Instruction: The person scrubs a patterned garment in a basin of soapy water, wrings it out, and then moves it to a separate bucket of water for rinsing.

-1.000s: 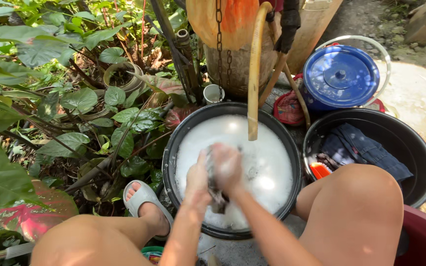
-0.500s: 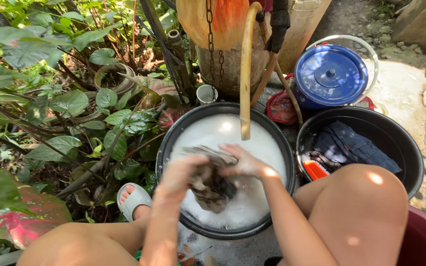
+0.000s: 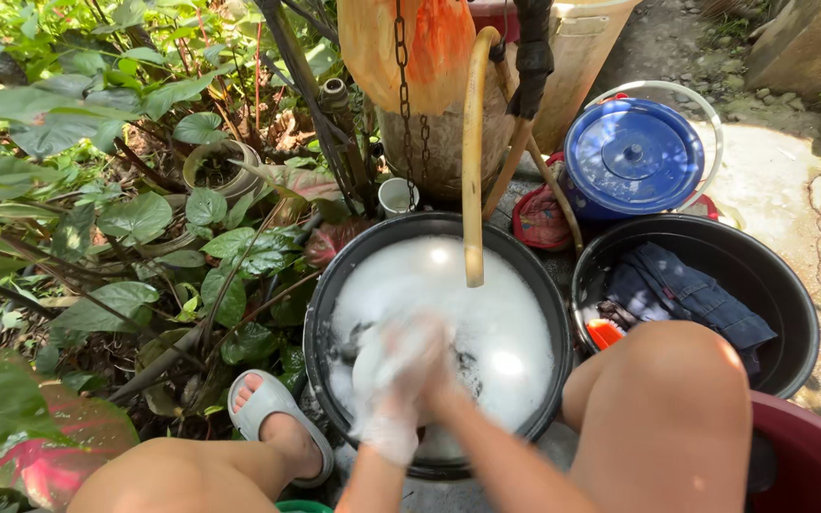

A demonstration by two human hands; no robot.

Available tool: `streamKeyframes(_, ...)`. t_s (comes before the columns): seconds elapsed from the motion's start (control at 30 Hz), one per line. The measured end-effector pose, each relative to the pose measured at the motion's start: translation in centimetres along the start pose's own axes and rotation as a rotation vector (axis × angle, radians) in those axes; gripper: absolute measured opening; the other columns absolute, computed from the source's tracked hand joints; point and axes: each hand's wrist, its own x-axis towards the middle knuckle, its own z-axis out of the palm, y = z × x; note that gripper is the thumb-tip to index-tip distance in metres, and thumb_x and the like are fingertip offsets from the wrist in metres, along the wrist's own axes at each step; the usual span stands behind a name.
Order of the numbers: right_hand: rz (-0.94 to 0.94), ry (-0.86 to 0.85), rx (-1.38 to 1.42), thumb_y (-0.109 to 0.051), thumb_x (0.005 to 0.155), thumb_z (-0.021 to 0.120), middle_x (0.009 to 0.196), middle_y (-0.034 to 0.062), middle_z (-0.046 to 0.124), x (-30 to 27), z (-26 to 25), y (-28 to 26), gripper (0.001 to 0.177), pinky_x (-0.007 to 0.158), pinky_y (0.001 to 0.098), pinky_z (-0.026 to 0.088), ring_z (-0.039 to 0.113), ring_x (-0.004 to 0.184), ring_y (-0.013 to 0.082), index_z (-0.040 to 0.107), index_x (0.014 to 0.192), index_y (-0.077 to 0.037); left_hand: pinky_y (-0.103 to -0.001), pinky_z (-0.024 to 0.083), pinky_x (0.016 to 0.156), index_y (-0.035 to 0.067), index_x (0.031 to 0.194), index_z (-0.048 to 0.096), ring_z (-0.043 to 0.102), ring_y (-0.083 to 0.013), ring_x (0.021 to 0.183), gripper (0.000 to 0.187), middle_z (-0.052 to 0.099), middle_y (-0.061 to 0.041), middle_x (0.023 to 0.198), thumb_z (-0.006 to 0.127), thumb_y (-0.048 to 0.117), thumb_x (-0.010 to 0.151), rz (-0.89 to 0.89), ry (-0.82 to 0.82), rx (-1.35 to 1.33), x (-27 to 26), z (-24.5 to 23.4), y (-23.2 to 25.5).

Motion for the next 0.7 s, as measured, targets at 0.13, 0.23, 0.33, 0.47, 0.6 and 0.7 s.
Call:
streamKeyframes(0.13, 0.07, 0.198, -0.002, -0.023, 0.087, 0.063, 0.107, 0.0102, 0.073, 0.8, -1.5, -1.0, 0.031, 0.092, 0.0349, 0.058, 0.069, 0.097, 0.0245, 0.069, 0.115, -0.012, -0.042, 0.047, 0.092, 0.013, 0.118, 0.064, 0.058, -0.0226, 0.112, 0.044, 0.064, -0.006, 0.122, 0.065, 0.046, 0.089, 0.017, 0.005, -0.063, 1.2, -1.9, 1.8)
streamKeyframes(0.23, -0.041, 0.068, -0.15, -0.026, 0.087, 0.065, 0.108, 0.0116, 0.073, -0.6, -0.1, -0.3, 0.034, 0.094, 0.0352, 0.057, 0.068, 0.099, 0.0259, 0.066, 0.117, -0.011, -0.042, 0.05, 0.091, 0.01, 0.118, 0.065, 0.062, -0.0226, 0.109, 0.043, 0.067, -0.007, 0.118, 0.064, 0.045, 0.092, 0.006, -0.028, -0.11, 0.6, -1.9, 3.3)
streamKeyframes(0.33, -0.019, -0.13, -0.659, -0.029, 0.088, 0.067, 0.11, 0.013, 0.072, 1.3, -4.1, 2.8, 0.037, 0.095, 0.0356, 0.056, 0.066, 0.101, 0.0273, 0.064, 0.12, -0.01, -0.041, 0.054, 0.09, 0.007, 0.117, 0.066, 0.065, -0.0227, 0.105, 0.044, 0.069, -0.007, 0.115, 0.062, 0.044, 0.094, 0.013, -0.135, -0.11, -0.6, -1.8, 5.7)
streamKeyframes(0.47, 0.19, -0.067, 0.04, -0.04, 0.095, 0.066, 0.145, 0.02, 0.054, 2.3, -10.0, 2.4, 0.068, 0.117, 0.0376, 0.039, 0.051, 0.137, 0.029, 0.041, 0.151, -0.009, -0.047, 0.051, 0.097, 0.011, 0.121, 0.064, 0.063, -0.0264, 0.114, 0.051, 0.069, -0.008, 0.12, 0.057, 0.055, 0.096, 0.019, -0.175, -0.351, -0.8, -4.5, 9.5)
streamKeyframes(0.6, 0.271, -0.396, 0.123, -0.037, 0.072, 0.09, 0.157, 0.0188, 0.035, 0.9, -11.6, 1.6, 0.115, 0.116, 0.0367, 0.03, 0.036, 0.145, 0.0304, 0.017, 0.158, -0.012, -0.044, 0.037, 0.11, 0.014, 0.128, 0.068, 0.056, -0.022, 0.129, 0.054, 0.069, -0.002, 0.13, 0.069, 0.046, 0.084, -0.131, -0.123, -0.011, 1.5, -4.4, 4.9)
streamKeyframes(0.7, 0.345, -0.557, -0.336, -0.031, 0.056, 0.099, 0.152, 0.0155, 0.038, -1.5, -9.6, 4.6, 0.127, 0.114, 0.0343, 0.035, 0.041, 0.138, 0.0303, 0.028, 0.161, -0.015, -0.044, 0.036, 0.112, 0.003, 0.12, 0.07, 0.056, -0.0246, 0.125, 0.05, 0.069, -0.008, 0.126, 0.078, 0.035, 0.083, -0.003, -0.281, 0.146, 3.2, -4.7, 3.4)
